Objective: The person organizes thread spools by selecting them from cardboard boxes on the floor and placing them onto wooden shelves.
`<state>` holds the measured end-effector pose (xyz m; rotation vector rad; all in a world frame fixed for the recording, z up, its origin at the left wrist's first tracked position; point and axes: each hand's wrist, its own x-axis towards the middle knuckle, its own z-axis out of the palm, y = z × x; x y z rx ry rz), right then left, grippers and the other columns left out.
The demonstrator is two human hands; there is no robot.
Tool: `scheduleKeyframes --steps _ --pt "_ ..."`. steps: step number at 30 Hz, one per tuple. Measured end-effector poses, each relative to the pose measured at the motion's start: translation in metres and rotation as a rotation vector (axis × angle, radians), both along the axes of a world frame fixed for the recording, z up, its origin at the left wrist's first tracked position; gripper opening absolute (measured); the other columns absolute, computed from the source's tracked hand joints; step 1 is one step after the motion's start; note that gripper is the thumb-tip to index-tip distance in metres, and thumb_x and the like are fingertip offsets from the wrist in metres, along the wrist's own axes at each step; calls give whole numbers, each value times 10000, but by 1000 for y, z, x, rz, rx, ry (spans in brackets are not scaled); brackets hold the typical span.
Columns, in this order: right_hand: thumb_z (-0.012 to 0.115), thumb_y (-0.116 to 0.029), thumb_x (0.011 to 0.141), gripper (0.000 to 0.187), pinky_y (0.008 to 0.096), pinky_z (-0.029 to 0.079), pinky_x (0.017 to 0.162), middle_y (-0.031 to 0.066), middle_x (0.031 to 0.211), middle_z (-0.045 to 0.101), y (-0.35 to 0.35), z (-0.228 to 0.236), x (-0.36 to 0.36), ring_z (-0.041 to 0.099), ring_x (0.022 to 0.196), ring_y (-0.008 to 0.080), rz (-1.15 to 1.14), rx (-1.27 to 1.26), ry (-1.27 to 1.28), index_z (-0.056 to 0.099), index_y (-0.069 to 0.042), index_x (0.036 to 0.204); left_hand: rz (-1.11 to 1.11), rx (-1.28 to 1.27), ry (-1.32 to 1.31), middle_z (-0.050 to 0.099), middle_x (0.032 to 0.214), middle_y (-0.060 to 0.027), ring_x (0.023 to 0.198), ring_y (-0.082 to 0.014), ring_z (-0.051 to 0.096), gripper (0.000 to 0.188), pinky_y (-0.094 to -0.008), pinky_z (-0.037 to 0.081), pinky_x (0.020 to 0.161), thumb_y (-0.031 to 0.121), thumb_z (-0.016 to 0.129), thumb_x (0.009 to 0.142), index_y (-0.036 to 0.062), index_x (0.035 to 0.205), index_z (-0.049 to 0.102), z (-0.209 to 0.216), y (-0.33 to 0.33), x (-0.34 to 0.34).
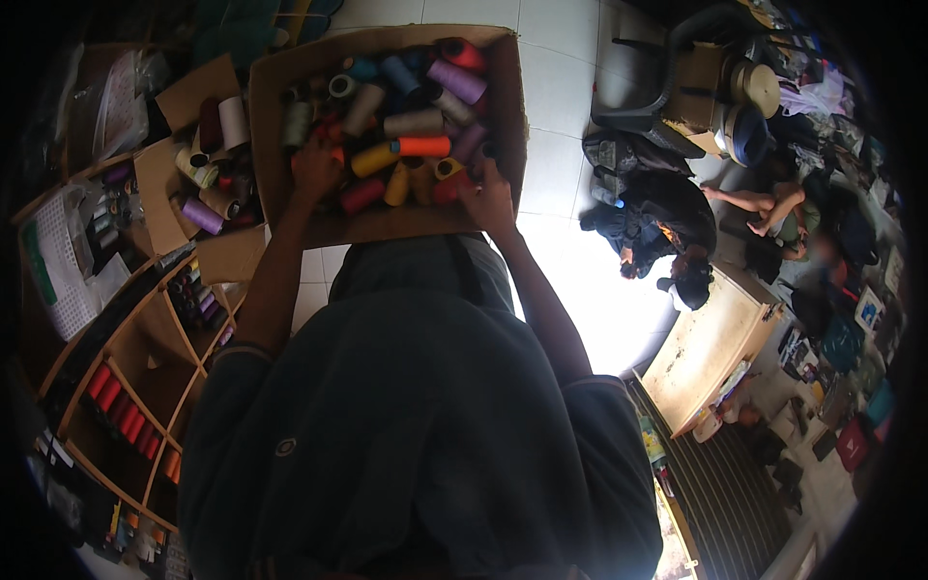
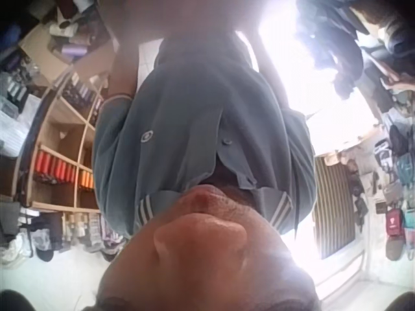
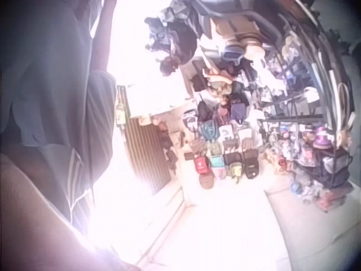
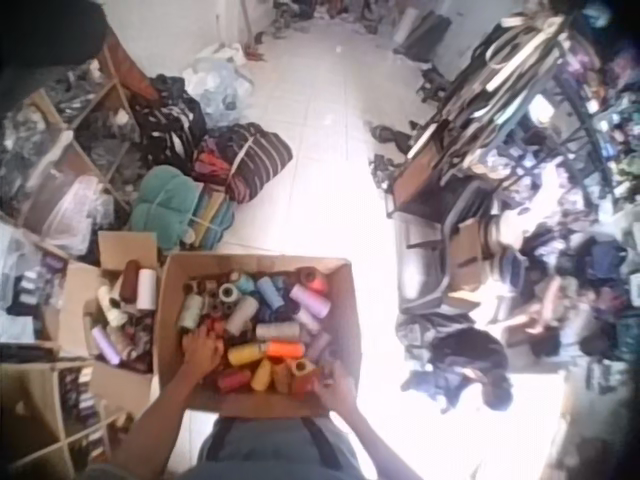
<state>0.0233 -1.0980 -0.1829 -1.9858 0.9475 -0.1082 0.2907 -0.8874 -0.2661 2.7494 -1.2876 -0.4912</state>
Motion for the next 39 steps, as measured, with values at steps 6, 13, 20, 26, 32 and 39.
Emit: scheduleKeyframes --steps 6,13,20,26,32,39 --pt "607 -146 809 350 413 478 825 208 1025 634 -3 15 20 637 987 347 9 130 -59 507 -30 1124 169 -39 51 644 899 -190 899 -348 618 547 -480 486 783 194 656 745 -6 1230 500 -10 -10 5" --pt "530 -143 854 205 361 473 798 185 903 650 -5 16 29 643 880 291 98 267 -55 616 4 969 325 3 159 669 934 -221 885 -374 656 641 -489 529 807 191 687 723 -20 1281 450 -22 -28 21" --pt "618 -159 871 174 294 454 670 75 769 638 -11 11 46 583 727 137 78 248 4 648 -3 942 449 -27 175 675 863 -213 820 -383 667 471 -473 554 727 220 676 757 0 1153 549 -10 -27 17" --pt "594 -112 882 132 270 455 709 49 830 623 -17 -12 55 577 766 119 95 397 -107 616 -22 976 487 20 80 662 981 -169 980 -331 635 250 -447 527 822 161 654 737 23 945 666 5 -14 -1" --pt "645 -146 881 324 294 495 632 99 931 594 -31 -8 87 600 738 166 8 772 -23 527 -56 1170 402 -159 -107 539 1095 -151 1049 -337 533 482 -476 466 853 259 750 686 48 1087 588 32 -18 -41" --pt "658 -166 873 511 357 550 624 151 1012 587 -24 -4 120 639 746 255 47 1195 -70 407 -117 1316 716 -689 79 578 917 -149 874 -339 592 391 -437 475 780 236 760 695 43 931 514 76 -26 -75"
